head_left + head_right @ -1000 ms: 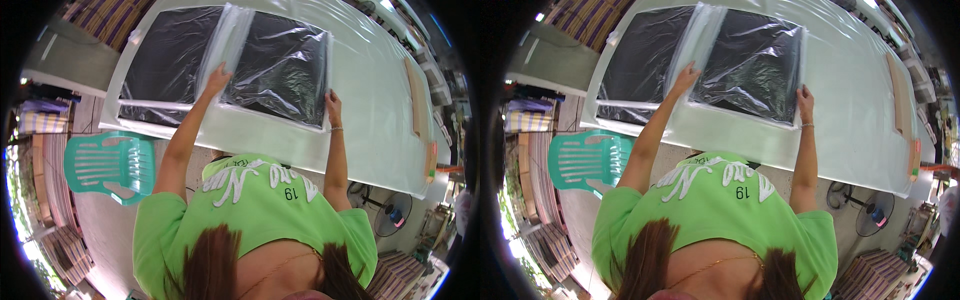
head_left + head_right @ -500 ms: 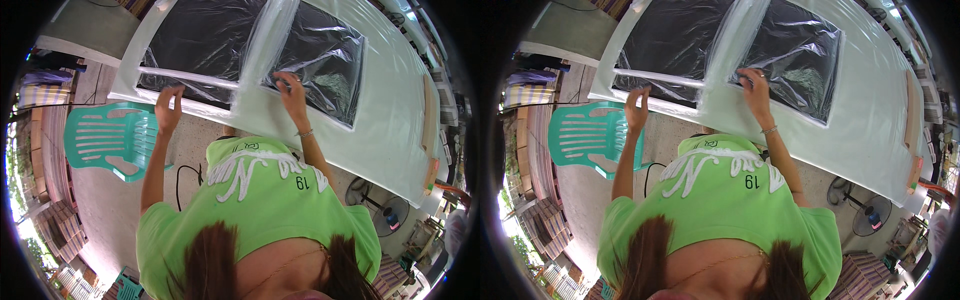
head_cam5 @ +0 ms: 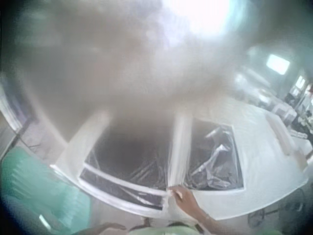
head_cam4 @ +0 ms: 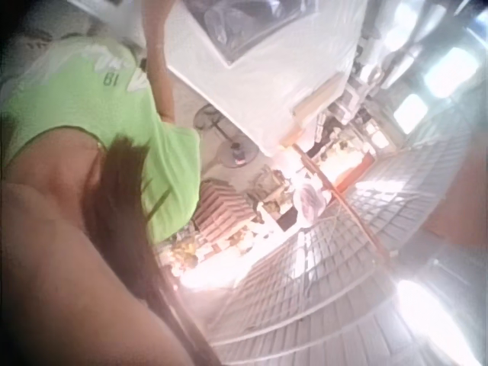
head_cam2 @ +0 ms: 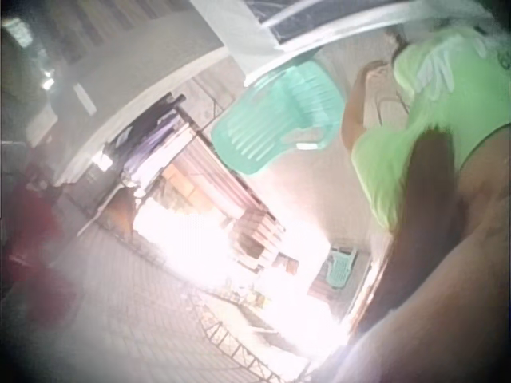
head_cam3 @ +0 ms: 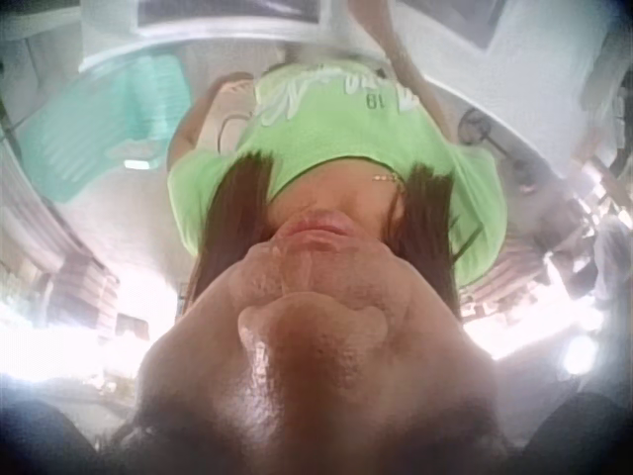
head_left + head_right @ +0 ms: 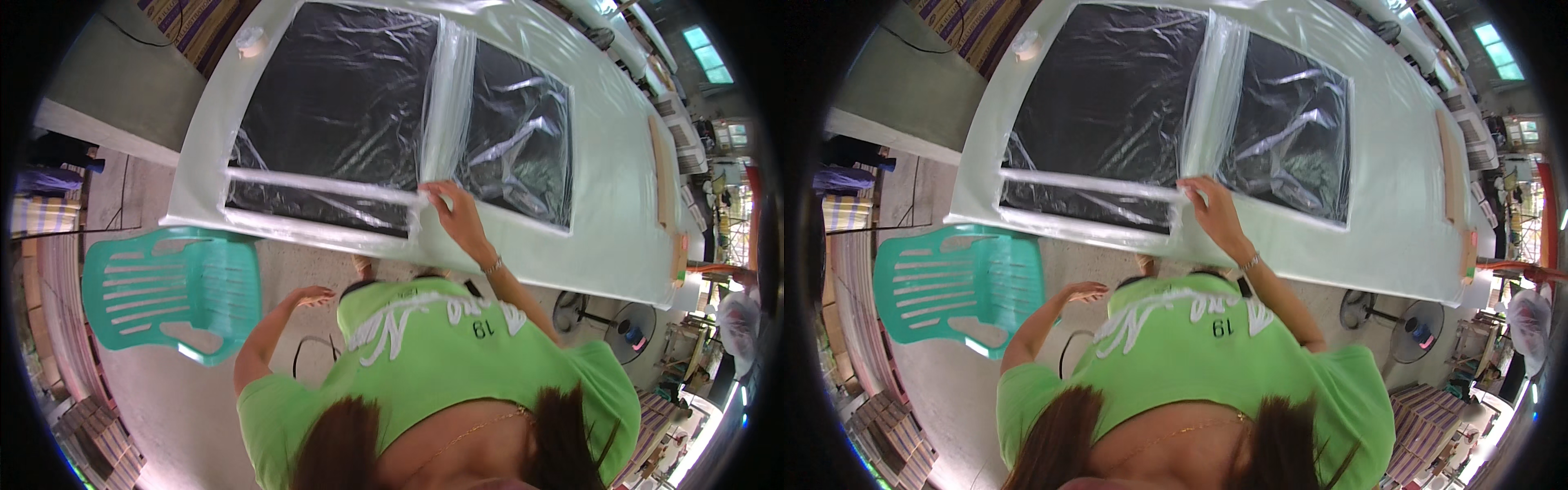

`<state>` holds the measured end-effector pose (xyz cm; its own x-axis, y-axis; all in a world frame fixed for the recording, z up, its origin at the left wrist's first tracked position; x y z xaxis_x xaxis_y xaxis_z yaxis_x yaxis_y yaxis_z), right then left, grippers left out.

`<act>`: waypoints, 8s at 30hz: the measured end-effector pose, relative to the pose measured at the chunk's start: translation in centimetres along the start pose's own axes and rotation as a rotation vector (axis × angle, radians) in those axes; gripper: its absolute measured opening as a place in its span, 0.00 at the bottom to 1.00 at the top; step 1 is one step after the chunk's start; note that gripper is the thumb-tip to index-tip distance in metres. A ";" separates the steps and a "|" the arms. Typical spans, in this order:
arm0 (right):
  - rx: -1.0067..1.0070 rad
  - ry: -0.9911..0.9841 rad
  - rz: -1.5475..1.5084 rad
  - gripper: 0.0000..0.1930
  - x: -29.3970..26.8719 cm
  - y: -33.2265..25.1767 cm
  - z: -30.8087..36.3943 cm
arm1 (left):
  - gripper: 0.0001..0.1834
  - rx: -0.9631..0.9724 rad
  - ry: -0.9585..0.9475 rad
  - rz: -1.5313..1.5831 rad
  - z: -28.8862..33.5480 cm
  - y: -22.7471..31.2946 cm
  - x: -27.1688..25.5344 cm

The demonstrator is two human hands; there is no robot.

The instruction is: The person places a brown paper sheet on a table and then wraps plastic-covered black frames, using adhesive tape to secure the packaging.

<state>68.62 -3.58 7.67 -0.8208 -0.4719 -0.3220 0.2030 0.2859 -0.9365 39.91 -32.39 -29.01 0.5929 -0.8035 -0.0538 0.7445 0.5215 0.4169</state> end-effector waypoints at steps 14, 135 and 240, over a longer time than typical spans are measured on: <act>0.126 -0.015 0.298 0.11 -1.7 -0.7 0.0 | 0.20 -0.597 1.076 1.357 -13.3 6.7 9.2; 0.634 0.180 -0.936 0.17 1.3 2.5 -4.3 | 0.13 -0.233 2.115 -0.024 23.6 18.6 -28.6; 0.279 0.786 -0.510 0.12 -31.4 19.9 11.2 | 0.30 0.463 1.388 0.183 6.3 50.3 -15.6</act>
<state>104.40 7.61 -2.43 -0.9466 0.2352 0.2204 -0.2391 -0.0536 -0.9695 66.24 4.55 -1.48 0.6772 0.3141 -0.6654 0.6248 0.2321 0.7455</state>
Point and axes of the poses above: each hand's wrist, its own z-axis away from the middle knuckle, its own x-axis out of the palm, y = z × x, the point moved 1 cm from there along -z, towards the middle knuckle, and after that the axes turned 15 degrees about -z, right-handed, at the moved point
